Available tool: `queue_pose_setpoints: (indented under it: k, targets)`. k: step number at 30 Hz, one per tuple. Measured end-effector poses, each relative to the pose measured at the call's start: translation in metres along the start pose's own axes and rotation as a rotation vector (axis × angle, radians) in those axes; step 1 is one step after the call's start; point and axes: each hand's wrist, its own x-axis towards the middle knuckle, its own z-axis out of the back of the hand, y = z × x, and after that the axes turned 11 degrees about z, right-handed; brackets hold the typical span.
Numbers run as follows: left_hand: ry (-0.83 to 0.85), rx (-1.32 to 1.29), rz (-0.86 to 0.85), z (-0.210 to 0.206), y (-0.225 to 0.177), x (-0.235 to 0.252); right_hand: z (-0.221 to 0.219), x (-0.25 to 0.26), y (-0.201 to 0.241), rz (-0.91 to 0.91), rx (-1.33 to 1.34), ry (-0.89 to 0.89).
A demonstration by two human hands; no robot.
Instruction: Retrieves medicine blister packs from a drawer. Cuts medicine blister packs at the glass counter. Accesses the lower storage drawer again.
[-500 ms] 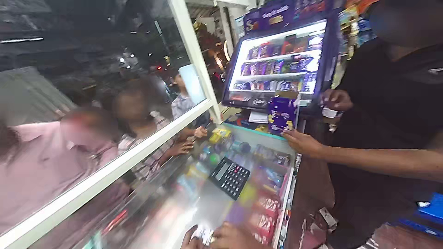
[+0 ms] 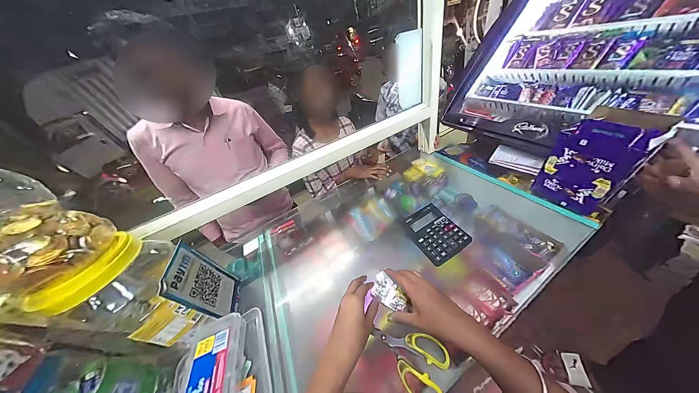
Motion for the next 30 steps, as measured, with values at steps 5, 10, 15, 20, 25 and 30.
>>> queue_pose_setpoints:
  k: [5, 10, 15, 20, 25, 30]
  targets:
    - [-0.041, -0.001, -0.026, -0.013, -0.001, -0.007, 0.013, 0.012, -0.001, 0.036, -0.043, 0.128]
    - [-0.023, -0.026, -0.011, -0.023, -0.006, -0.008, 0.028, 0.031, -0.011, 0.172, -0.034, 0.346]
    - [0.057, 0.018, 0.043, -0.026, -0.005, -0.010, 0.021, 0.023, -0.019, 0.211, -0.064, 0.319]
    - [0.039, -0.005, -0.001, -0.024, -0.008, -0.004, 0.022, 0.027, -0.027, 0.222, -0.107, 0.263]
    - [0.063, -0.009, 0.060, -0.028, -0.007, -0.007, 0.019, 0.031, -0.032, 0.214, -0.147, 0.306]
    - [0.047, -0.010, 0.039, -0.031, -0.005, -0.009, 0.017, 0.017, -0.024, 0.139, -0.155, 0.226]
